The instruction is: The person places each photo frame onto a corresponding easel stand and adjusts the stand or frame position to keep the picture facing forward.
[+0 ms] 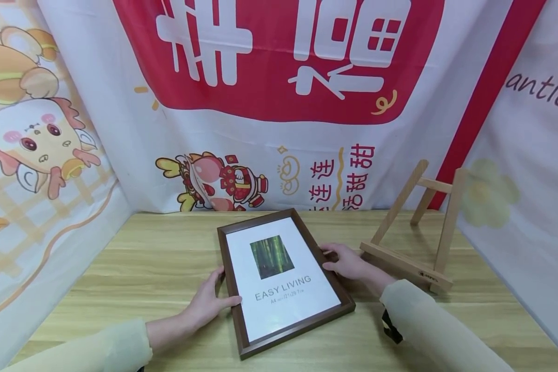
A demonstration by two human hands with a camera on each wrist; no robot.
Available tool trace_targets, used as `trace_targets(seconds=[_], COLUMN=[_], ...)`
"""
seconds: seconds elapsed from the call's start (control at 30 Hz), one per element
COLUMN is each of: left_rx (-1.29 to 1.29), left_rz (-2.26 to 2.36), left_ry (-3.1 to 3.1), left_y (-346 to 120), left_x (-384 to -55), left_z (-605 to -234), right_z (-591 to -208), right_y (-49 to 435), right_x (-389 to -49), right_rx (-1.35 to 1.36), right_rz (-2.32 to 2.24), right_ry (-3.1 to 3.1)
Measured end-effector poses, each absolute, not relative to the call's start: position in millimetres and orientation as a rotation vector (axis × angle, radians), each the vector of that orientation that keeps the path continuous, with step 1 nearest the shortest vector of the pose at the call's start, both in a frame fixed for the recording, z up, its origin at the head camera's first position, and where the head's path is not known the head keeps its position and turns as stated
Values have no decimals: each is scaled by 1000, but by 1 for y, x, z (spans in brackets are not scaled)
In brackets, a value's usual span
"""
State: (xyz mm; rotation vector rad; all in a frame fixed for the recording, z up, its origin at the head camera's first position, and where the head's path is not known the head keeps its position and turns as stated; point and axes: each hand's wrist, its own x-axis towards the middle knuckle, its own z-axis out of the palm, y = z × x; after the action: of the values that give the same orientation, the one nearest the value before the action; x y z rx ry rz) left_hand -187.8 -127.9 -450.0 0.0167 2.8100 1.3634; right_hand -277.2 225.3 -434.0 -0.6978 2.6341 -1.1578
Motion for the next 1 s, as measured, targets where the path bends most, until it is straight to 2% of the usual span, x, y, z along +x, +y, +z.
trace_targets(seconds=[0.47,1.0], left_rx=[-2,69], left_rz=[1351,1286], left_ry=[2794,2829], left_y=[-125,-127], left_x=[-191,-186], left_z=[-449,-452], right_z=[-428,-436], right_y=[222,228], right_x=[-280,-277], right_rx=[-632,-718], right_rz=[-1208,-1136], right_ry=[2609,2599])
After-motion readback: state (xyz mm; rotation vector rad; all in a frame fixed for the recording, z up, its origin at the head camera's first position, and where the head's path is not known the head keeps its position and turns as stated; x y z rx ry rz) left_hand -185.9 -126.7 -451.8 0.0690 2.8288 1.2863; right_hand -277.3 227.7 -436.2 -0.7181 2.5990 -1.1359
